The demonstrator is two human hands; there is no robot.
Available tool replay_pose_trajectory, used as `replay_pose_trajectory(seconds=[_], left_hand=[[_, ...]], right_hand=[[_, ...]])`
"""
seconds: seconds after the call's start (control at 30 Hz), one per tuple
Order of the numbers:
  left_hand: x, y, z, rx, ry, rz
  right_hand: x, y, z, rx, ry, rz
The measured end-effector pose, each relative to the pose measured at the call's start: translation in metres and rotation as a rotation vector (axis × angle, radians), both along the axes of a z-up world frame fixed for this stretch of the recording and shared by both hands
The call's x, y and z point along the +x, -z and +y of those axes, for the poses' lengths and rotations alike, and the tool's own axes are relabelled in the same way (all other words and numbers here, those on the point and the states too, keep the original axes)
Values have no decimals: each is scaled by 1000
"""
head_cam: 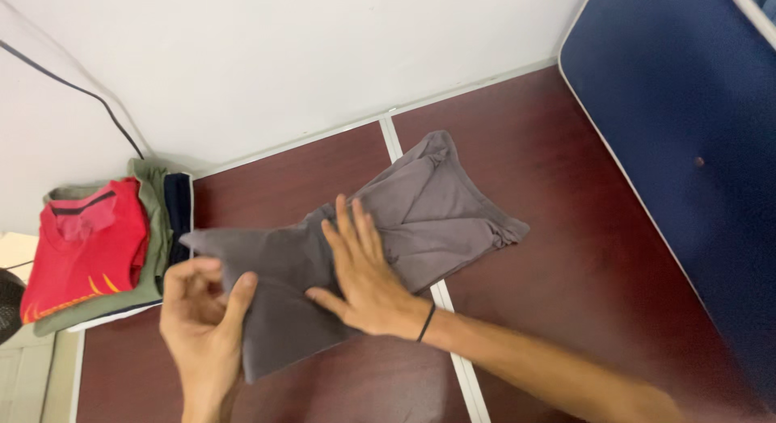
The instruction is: The person folds a grey t-shirt on a table, smoothing the fabric and aligning the edges before stacking it on a pile of other folded clothes. They then retrieve a blue t-shirt from a suitcase, unfold it, and begin folding it on the table.
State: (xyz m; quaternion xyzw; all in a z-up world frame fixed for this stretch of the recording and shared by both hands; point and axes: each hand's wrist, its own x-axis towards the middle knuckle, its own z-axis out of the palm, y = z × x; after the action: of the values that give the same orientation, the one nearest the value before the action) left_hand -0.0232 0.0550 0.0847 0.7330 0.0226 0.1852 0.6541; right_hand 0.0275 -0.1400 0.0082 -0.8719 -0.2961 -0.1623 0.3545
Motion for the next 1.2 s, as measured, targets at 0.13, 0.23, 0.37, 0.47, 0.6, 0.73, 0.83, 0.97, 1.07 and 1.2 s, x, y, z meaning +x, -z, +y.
replay_pose_trajectory(seconds=[0.13,0.23,0.37,0.47,0.6,0.73,0.83,0.97,1.07,1.2], left_hand=[[37,-13,-29,-22,178,-106],[59,-14,-64,67,191,-57],[90,1,-115,40,319,-43],[108,18,-149,-107,447,10],[103,32,-167,-273,620,119],[59,34,-148,259,492,-195],[30,38,-131,667,410,-386],[24,62,-117,785,439,-425],[26,80,-114,739,479,-445],[24,90,-110,662,507,-405]], right_hand=[[9,-12,-37,398,-195,249],[17,-28,-69,606,-414,567],[19,-70,-108,402,-277,572],[27,-90,-129,214,-130,725],[33,-84,-149,288,-3,915],[34,-58,-167,298,77,925],[34,-41,-181,323,115,949],[37,-33,-193,202,235,863],[39,-29,-198,133,305,750],[33,-14,-209,-61,339,355]])
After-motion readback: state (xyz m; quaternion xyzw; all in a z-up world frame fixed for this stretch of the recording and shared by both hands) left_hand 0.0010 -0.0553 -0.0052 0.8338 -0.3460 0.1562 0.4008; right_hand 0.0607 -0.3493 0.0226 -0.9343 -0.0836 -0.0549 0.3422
